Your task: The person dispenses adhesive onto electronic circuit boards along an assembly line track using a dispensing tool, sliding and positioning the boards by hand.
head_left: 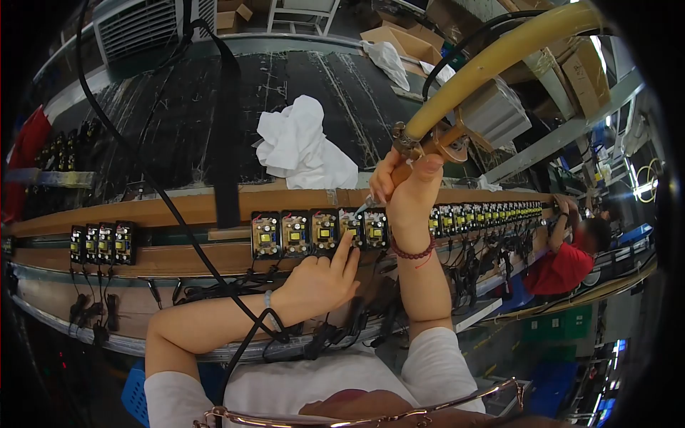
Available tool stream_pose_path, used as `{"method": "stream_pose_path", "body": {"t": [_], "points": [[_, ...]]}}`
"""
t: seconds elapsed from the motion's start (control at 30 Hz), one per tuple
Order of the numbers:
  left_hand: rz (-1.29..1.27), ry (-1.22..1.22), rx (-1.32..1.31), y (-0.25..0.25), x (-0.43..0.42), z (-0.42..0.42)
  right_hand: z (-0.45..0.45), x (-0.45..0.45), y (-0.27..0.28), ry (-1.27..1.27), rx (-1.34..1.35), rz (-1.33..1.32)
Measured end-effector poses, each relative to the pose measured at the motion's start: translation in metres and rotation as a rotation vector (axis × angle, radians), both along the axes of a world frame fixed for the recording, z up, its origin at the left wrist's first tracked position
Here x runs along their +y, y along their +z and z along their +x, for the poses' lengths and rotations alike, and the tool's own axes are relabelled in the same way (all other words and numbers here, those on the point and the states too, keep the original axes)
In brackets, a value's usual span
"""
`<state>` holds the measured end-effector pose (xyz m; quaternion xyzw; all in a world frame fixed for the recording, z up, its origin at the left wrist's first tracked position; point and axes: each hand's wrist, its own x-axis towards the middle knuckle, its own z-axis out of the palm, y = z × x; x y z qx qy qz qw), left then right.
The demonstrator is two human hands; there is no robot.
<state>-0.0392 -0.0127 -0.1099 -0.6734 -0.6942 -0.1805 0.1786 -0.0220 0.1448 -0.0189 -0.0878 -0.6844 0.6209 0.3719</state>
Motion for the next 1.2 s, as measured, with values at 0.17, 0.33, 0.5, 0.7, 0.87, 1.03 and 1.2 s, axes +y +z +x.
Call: {"method": "stream_pose_path", "body": {"t": [0.17,0.33,0.5,0.7,0.87,1.03,1.2], "points": [[-0.002,-0.002,0.009,-0.001,0.0,-0.001,0.003,0.003,0.001,-0.026,0.008,-0.006],[-0.023,-0.005,-0.013,0.0,0.0,-0.001,0.004,0.004,0.0,-0.025,0.013,0.004],[0.031,-0.05,-0.258,0.023,0.0,-0.011,0.005,0.005,0.007,0.021,0.007,0.034],[-0.043,-0.055,-0.378,0.05,-0.003,-0.055,0.02,-0.008,0.016,0.135,-0.015,-0.011],[-0.106,-0.107,-0.285,0.043,0.001,-0.066,0.029,-0.026,-0.001,0.22,0.014,-0.112],[-0.143,-0.135,-0.256,0.043,0.004,-0.062,0.023,-0.033,-0.016,0.221,0.056,-0.091],[-0.034,-0.093,-0.198,0.036,0.006,-0.057,0.026,-0.031,-0.013,0.372,0.117,-0.219]]}}
